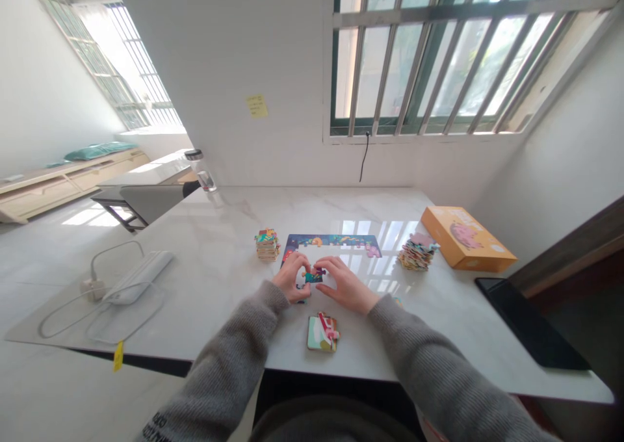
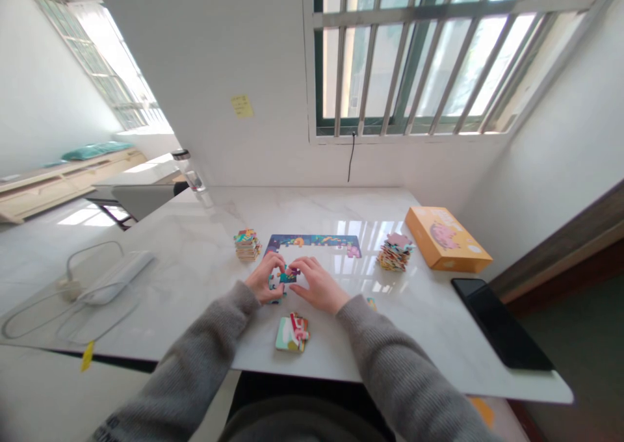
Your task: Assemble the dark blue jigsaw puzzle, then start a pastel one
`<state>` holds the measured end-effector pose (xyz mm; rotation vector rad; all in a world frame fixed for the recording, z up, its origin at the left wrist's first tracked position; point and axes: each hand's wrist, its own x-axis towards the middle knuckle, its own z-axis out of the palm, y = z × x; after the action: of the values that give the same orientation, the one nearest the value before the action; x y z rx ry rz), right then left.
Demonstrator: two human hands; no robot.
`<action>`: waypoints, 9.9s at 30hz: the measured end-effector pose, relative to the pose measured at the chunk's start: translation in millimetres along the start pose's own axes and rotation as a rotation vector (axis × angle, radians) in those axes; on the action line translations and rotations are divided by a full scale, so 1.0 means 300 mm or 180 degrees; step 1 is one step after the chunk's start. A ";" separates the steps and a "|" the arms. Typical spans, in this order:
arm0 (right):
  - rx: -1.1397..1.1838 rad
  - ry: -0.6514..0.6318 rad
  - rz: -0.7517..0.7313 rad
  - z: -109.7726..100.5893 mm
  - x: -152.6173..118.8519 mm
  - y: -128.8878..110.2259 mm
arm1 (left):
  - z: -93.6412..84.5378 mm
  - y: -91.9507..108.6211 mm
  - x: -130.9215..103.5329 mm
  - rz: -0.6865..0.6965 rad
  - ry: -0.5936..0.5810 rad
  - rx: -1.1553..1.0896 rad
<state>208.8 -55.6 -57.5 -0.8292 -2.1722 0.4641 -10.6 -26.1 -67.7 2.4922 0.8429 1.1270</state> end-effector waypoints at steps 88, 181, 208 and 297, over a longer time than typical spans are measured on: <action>-0.0700 -0.0966 0.0754 -0.185 -0.130 -0.051 | -0.387 -0.328 0.040 -0.0945 -0.0018 0.1333; -0.0452 -0.0905 0.0410 -0.067 -0.071 -0.053 | -0.043 -0.006 -0.101 -0.0622 -0.0641 0.0440; -0.0798 -0.0891 0.0193 -0.015 -0.068 -0.065 | -0.003 0.006 -0.114 -0.0713 -0.0939 0.1013; -0.0777 -0.0495 0.0656 -0.077 -0.148 -0.065 | -0.459 -0.258 0.060 -0.1161 -0.0612 0.1937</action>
<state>240.7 -98.7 -54.6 -1.1939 -2.3282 0.3791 -135.5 47.8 -2.7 2.6603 1.6935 0.5484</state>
